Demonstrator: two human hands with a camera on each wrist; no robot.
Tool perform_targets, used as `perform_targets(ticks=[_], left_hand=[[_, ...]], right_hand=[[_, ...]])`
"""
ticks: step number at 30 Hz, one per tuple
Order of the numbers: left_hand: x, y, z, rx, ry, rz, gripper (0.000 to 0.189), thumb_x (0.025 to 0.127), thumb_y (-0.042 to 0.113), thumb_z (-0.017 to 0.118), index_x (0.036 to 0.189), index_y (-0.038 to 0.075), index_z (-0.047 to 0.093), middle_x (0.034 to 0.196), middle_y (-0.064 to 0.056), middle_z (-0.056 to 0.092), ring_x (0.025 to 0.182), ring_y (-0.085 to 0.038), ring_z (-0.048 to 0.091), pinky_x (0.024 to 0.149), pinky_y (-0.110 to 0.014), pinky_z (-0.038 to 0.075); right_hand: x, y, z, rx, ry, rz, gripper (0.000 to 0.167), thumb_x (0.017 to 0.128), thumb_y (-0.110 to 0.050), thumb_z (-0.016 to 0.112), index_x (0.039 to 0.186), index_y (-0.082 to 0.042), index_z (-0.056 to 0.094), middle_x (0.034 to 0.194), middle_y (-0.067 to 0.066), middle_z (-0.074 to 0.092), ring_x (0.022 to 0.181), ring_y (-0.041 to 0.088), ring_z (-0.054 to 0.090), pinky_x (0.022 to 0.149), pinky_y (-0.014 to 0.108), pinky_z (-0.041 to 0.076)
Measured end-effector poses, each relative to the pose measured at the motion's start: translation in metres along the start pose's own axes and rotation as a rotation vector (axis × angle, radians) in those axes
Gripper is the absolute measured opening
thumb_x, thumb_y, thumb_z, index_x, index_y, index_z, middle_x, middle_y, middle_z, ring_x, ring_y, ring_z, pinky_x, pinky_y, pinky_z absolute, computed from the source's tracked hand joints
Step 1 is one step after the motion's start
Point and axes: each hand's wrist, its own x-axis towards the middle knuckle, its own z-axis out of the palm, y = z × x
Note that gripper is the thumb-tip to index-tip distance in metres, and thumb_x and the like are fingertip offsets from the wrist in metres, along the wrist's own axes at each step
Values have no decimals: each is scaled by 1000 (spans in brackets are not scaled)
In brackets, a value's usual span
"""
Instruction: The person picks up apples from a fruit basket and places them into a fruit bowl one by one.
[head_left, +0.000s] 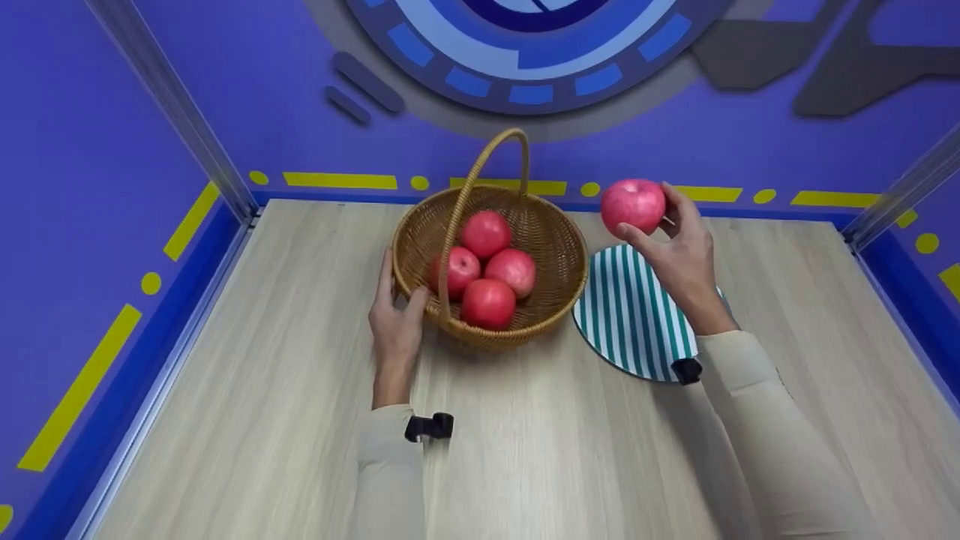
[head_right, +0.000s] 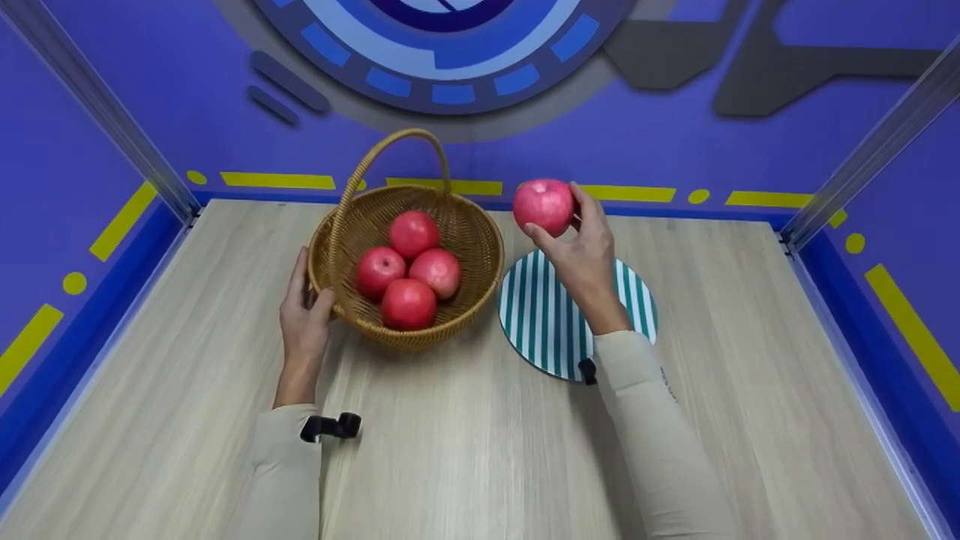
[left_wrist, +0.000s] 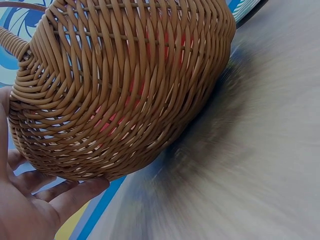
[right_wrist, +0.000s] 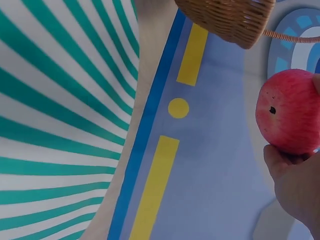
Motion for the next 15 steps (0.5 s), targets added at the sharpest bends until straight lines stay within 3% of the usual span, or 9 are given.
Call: perform_targets(ticks=[10, 15], left_hand=[[0, 0, 0, -2, -4, -13, 82, 93, 19, 64, 168, 31, 34, 171, -2, 32, 150, -28, 39, 114, -41, 44], [-1, 1, -1, -4, -4, -17, 82, 92, 19, 65, 168, 33, 35, 171, -3, 32, 150, -28, 40, 114, -40, 44]], right_hand=[[1, 16, -3, -41, 73, -25, 86, 91, -20, 86, 162, -4, 38, 157, 12, 47, 142, 27, 50, 115, 37, 45], [1, 24, -3, -34, 79, -5, 87, 91, -23, 86, 161, -6, 39, 156, 9, 48, 141, 26, 50, 114, 35, 46]])
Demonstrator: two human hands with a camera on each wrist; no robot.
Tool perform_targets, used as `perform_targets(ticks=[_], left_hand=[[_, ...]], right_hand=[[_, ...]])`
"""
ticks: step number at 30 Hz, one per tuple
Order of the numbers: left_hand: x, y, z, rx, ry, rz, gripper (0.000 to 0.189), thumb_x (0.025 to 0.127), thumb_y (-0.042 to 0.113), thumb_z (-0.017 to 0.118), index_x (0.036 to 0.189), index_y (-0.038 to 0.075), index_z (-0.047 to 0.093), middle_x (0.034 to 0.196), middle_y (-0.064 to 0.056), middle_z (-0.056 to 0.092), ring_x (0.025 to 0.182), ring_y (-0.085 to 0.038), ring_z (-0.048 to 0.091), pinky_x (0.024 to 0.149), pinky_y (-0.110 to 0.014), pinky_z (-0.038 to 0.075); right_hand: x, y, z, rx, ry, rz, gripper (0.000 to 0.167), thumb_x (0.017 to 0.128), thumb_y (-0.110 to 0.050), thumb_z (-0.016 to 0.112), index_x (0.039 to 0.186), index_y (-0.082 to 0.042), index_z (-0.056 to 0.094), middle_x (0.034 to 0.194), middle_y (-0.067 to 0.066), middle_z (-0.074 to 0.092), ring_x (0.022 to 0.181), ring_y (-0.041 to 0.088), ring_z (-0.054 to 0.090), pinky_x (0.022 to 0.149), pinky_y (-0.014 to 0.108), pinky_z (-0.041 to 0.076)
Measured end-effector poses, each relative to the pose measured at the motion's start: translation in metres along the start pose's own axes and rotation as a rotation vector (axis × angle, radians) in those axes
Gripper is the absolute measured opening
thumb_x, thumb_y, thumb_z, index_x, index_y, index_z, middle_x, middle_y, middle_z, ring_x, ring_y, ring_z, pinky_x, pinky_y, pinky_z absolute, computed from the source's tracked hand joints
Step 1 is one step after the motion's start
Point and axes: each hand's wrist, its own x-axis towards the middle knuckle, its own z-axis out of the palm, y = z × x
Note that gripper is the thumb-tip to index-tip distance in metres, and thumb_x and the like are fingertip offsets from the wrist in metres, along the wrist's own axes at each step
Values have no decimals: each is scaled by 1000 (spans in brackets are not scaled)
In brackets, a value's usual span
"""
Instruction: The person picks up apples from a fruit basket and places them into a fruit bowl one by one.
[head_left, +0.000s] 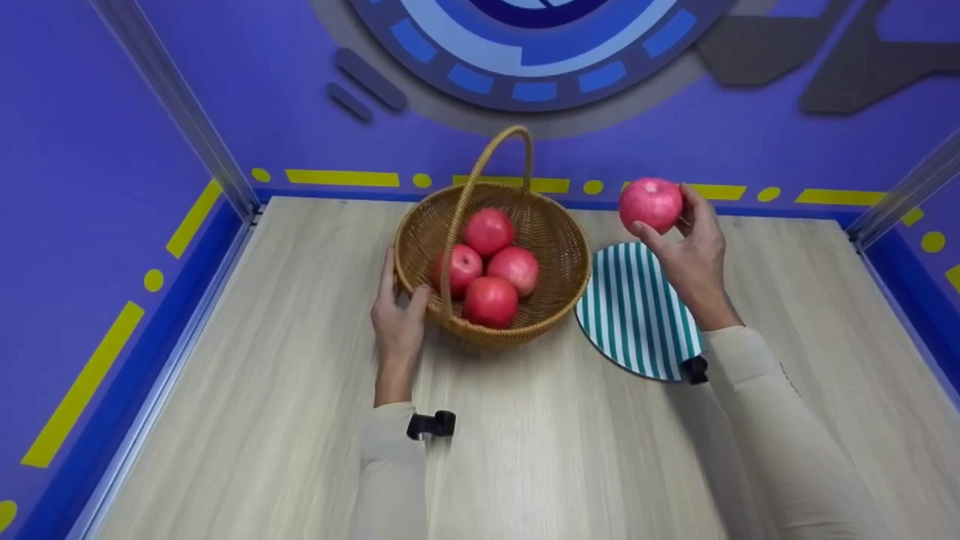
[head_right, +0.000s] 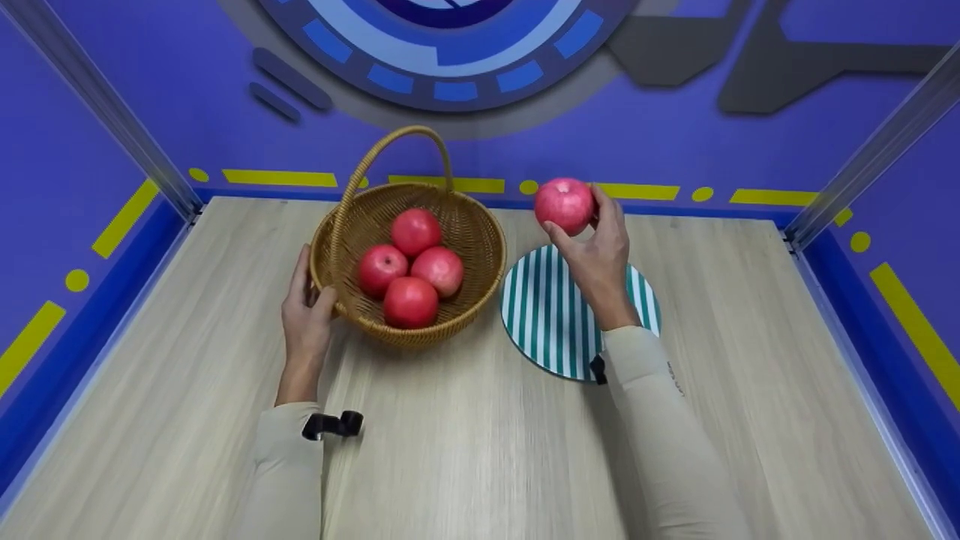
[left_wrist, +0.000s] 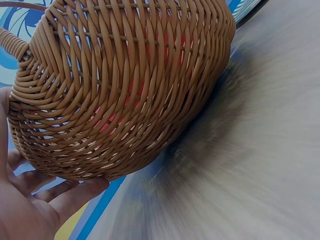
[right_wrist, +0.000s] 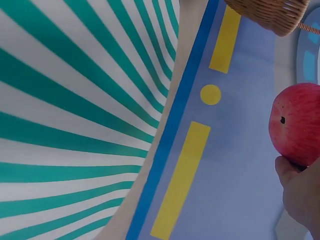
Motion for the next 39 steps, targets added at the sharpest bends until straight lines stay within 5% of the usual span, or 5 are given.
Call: perform_targets(ticks=[21, 39], left_hand=[[1, -1, 0, -32, -10, 13, 82, 93, 17, 64, 168, 29, 34, 171, -2, 33, 150, -32, 40, 115, -43, 43], [2, -2, 0, 1, 1, 13, 82, 92, 19, 64, 168, 32, 35, 171, 1, 32, 151, -28, 39, 117, -39, 41]], right_hand=[[-3, 42, -6, 26, -15, 200, 88, 92, -38, 84, 163, -12, 37, 159, 7, 46, 140, 27, 49, 114, 37, 46], [-8, 67, -3, -14, -80, 323, 91, 94, -32, 83, 164, -7, 29, 163, 16, 40, 146, 35, 44, 115, 45, 45]])
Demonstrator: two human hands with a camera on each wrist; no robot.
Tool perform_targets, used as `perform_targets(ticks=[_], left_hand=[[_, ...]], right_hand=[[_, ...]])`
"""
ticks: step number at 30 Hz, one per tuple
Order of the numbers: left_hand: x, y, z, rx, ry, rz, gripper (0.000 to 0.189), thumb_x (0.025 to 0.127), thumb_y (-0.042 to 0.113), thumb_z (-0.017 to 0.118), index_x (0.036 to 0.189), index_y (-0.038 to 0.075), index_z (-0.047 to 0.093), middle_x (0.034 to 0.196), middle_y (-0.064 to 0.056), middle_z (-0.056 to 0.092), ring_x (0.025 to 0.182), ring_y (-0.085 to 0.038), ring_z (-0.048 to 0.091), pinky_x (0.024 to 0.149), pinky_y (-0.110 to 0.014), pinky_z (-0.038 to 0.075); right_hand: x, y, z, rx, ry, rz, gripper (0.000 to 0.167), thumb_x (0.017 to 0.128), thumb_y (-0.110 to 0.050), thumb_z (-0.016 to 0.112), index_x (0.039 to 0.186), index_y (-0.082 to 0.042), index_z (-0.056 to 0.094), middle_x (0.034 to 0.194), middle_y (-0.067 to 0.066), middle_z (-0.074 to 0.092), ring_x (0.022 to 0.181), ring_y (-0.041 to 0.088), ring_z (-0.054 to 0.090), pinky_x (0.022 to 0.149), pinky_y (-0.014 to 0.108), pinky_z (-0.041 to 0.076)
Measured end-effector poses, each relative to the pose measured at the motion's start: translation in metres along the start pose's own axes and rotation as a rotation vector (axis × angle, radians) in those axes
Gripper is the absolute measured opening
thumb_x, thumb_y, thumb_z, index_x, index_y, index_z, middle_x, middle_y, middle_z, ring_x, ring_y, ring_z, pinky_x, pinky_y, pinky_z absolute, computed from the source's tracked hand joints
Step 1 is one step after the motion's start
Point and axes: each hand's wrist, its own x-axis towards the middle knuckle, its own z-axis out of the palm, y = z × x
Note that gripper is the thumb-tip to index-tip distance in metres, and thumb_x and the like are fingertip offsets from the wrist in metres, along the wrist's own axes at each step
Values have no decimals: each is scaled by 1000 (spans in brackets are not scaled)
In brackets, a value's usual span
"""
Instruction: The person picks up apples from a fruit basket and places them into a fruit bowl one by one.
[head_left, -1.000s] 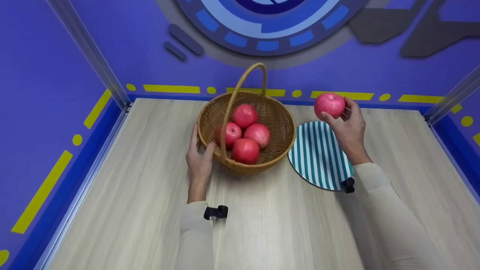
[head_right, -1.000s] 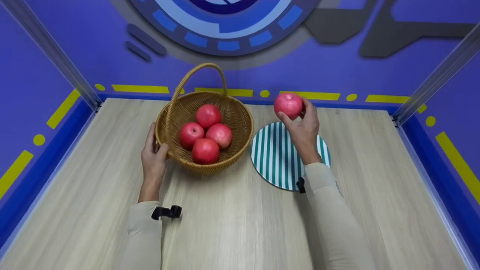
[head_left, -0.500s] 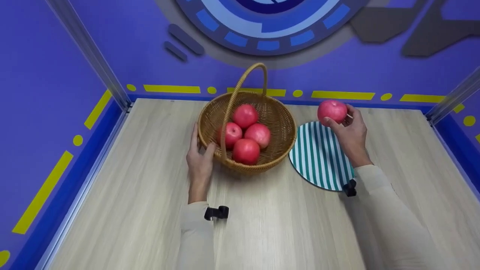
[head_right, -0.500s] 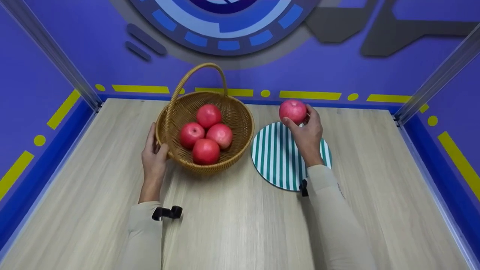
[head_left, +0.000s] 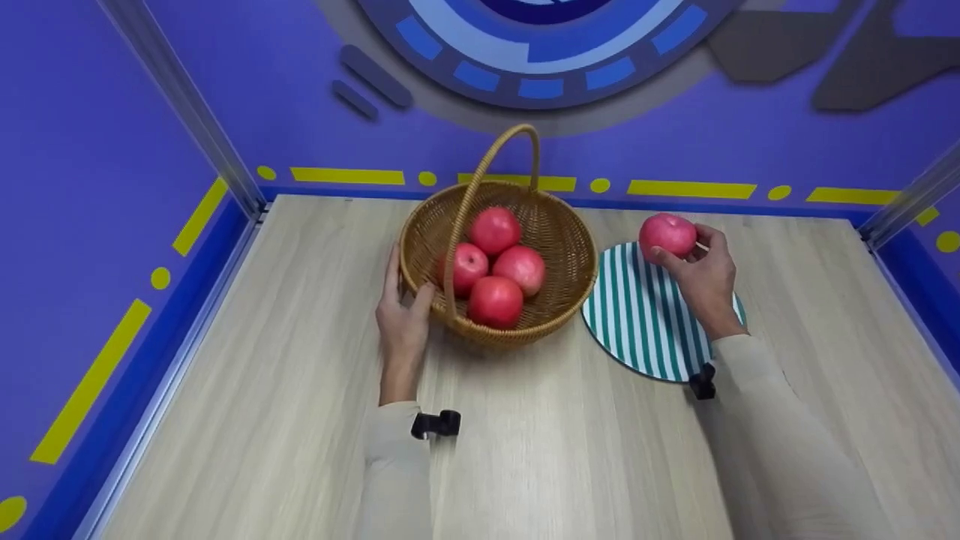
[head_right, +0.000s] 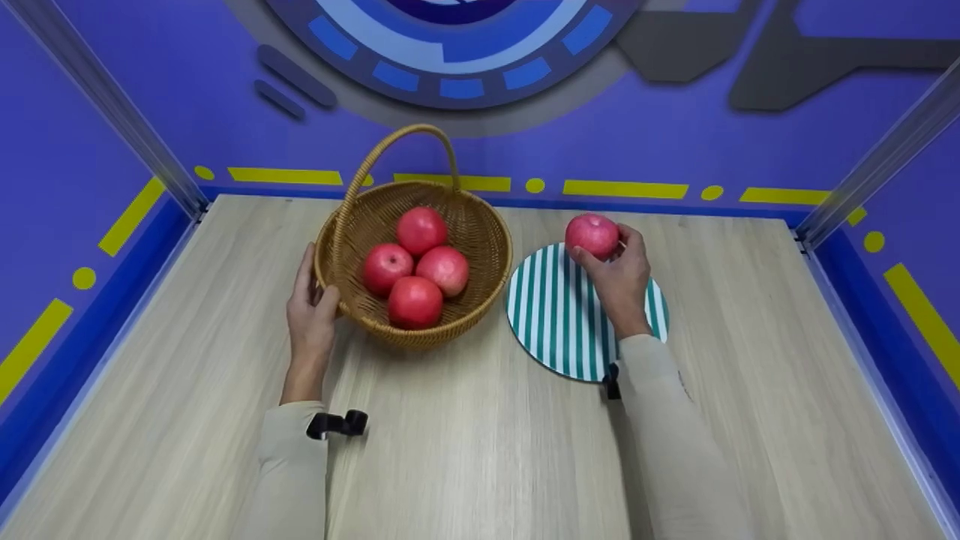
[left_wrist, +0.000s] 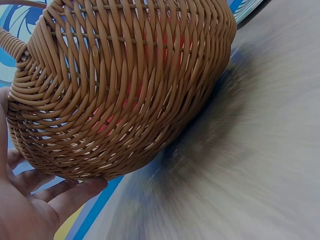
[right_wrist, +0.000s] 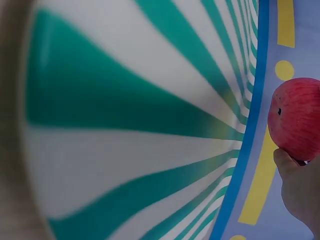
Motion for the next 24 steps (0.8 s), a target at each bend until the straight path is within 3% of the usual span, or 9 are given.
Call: perform_targets(ticks=[24], left_hand=[[1, -1, 0, 5, 11, 9, 81, 92, 17, 63, 168, 25, 37, 170, -4, 36, 149, -31, 42, 117, -42, 41]], right_hand=[[1, 13, 2, -27, -64, 123, 91, 97, -30, 79, 163, -5, 21, 165, 22, 33, 147, 38, 41, 119, 48, 40]])
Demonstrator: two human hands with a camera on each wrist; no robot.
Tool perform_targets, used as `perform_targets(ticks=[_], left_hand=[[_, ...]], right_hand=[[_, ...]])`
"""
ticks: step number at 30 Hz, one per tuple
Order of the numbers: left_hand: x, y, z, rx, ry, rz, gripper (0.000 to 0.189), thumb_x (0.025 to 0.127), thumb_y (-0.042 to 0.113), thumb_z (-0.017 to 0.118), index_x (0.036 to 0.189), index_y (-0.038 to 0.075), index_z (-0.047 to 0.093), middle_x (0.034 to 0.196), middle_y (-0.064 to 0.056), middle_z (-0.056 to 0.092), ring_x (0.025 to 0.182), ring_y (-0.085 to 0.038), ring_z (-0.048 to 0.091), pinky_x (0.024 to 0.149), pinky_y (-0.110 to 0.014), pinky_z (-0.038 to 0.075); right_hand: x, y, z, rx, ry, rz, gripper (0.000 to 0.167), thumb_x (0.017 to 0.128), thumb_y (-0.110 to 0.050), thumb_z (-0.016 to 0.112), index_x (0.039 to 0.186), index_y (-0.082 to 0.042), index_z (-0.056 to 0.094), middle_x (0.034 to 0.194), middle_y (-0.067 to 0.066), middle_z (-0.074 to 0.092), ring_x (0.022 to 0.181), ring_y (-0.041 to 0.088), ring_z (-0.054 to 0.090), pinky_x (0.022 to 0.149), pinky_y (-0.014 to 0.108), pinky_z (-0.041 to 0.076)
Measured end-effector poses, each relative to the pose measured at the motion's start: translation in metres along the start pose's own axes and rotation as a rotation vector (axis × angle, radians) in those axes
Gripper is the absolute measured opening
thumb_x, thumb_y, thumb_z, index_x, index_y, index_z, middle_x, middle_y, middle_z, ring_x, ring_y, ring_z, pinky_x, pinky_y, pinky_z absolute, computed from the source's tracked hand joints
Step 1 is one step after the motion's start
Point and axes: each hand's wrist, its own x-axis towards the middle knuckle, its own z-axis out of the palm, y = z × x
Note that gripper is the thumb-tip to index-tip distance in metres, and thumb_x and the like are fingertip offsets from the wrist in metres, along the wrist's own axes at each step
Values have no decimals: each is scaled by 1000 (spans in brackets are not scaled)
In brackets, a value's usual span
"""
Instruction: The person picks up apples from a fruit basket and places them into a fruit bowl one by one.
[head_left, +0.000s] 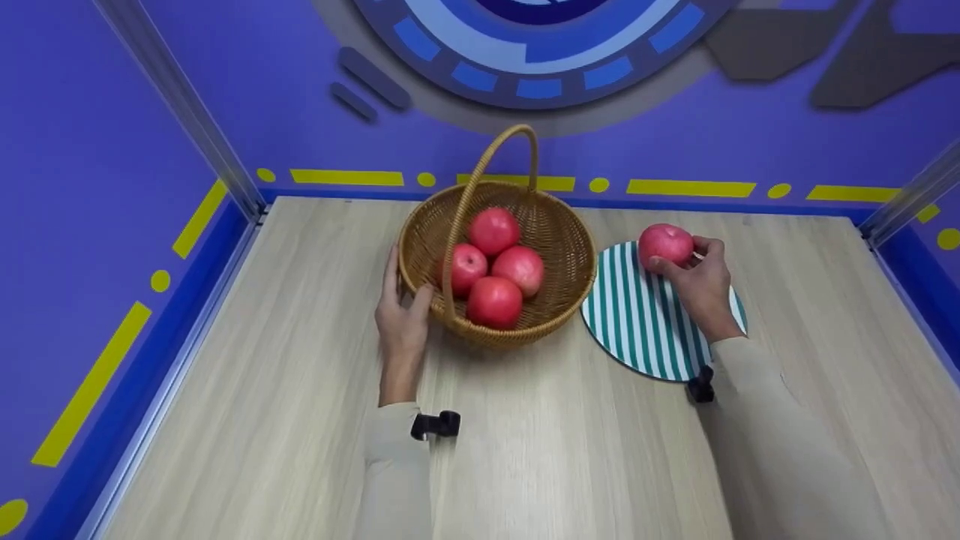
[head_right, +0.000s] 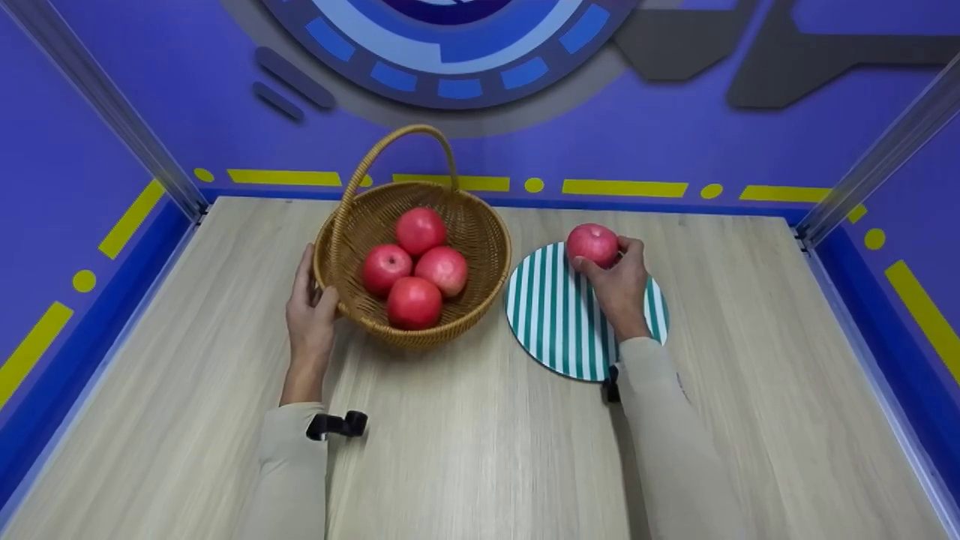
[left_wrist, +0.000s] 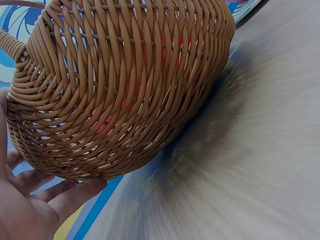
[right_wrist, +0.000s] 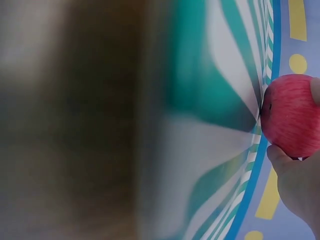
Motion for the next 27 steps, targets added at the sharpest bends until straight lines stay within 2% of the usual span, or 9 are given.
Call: perform_targets(ticks=[8, 12, 19, 27], left_hand=[[-1, 0, 0, 3, -4, 11, 80, 93, 16, 62, 168, 26, 36, 169, -3, 36, 149, -29, 42, 118, -42, 40], [-1, 0, 0, 9, 1, 14, 79, 94, 16, 62, 168, 25, 37, 169, -2, 37, 148, -28, 43, 118, -42, 39], [0, 1, 1, 19, -1, 1, 79, 93, 19, 63, 167, 30, 37, 169, -1, 36, 149, -27, 41, 119, -41, 38], [0, -1, 0, 11, 7, 24, 79, 93, 16, 63, 168, 23, 37, 169, -4, 36, 149, -30, 41, 119, -43, 39]], right_hand=[[-1, -1, 3, 32, -7, -11, 92, 97, -23, 80, 163, -4, 19, 166, 22, 30, 150, 37, 39, 119, 47, 39], [-2, 0, 4, 6, -10, -11, 96, 96, -21, 80, 166, -5, 16, 168, 22, 28, 150, 40, 37, 119, 50, 39], [-4, -4, 4, -49, -9, -12, 98, 96, -17, 80, 168, -6, 14, 169, 21, 27, 150, 41, 34, 119, 52, 38], [-5, -5, 6, -56, 0, -4, 102, 96, -21, 81, 169, -6, 11, 170, 23, 25, 152, 41, 32, 120, 51, 37]])
